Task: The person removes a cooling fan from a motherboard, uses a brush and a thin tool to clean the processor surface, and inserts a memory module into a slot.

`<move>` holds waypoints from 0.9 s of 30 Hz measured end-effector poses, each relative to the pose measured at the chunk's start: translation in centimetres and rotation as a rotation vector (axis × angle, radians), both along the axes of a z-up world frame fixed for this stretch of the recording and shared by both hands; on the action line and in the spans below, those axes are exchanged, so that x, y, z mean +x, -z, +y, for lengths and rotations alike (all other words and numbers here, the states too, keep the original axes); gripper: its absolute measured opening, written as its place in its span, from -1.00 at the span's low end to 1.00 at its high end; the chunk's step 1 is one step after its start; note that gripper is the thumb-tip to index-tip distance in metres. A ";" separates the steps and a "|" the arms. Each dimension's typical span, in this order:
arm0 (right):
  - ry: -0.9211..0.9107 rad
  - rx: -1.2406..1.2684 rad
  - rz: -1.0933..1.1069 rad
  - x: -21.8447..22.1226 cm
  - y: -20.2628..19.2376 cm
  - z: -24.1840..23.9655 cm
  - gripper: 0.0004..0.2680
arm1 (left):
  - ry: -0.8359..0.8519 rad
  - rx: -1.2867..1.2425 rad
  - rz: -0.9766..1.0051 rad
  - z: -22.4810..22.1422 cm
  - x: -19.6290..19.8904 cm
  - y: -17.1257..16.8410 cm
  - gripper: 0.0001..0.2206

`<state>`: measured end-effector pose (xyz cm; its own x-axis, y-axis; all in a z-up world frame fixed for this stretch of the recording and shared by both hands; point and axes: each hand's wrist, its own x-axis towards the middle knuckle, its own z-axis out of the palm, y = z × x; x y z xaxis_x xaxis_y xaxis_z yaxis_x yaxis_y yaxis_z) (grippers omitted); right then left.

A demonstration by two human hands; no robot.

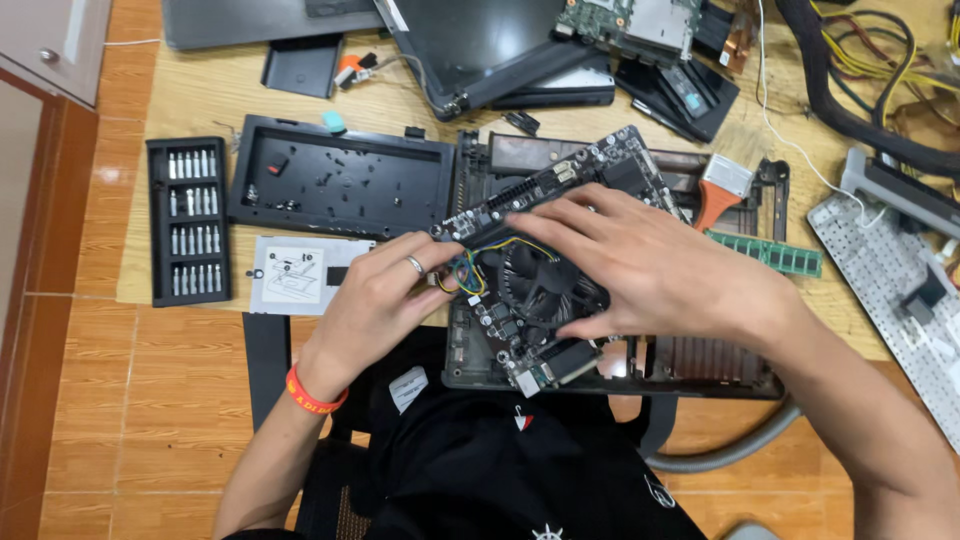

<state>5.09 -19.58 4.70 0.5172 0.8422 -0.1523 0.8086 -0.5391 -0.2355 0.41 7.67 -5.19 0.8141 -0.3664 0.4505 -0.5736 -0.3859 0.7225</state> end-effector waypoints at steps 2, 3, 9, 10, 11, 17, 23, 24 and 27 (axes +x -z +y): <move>0.021 -0.017 0.038 -0.1 0.5 0.3 -0.14 | -0.004 -0.001 0.041 -0.1 -0.2 0.0 -0.73; 0.032 -0.033 0.060 0.1 0.6 0.4 -0.13 | -0.018 -0.002 0.066 -0.1 0.0 0.0 -0.73; 0.010 0.162 0.027 -0.1 0.6 -0.2 -0.26 | 0.010 -0.051 0.084 -0.1 0.2 0.0 -0.72; 0.007 0.163 0.029 -0.2 0.8 -0.2 -0.26 | 0.007 -0.049 0.086 0.0 0.2 -0.1 -0.72; 0.023 0.152 0.028 -0.4 0.9 -0.2 -0.26 | -0.003 -0.030 0.101 -0.1 0.2 -0.3 -0.70; 0.022 0.233 0.101 0.2 1.2 -1.7 -0.19 | -0.055 0.055 -0.066 -1.2 0.2 -2.1 -0.56; 0.080 0.382 0.208 3.4 0.5 -4.9 -0.63 | 0.055 -0.044 0.017 -1.6 0.9 -1.9 -0.62; 0.086 0.431 0.189 3.7 0.6 -5.2 -0.71 | 0.096 -0.053 0.034 -1.5 1.0 -1.8 -0.62; 0.029 0.385 0.128 4.2 1.5 -4.7 -0.72 | 0.103 -0.068 0.014 -1.4 0.8 -1.4 -0.63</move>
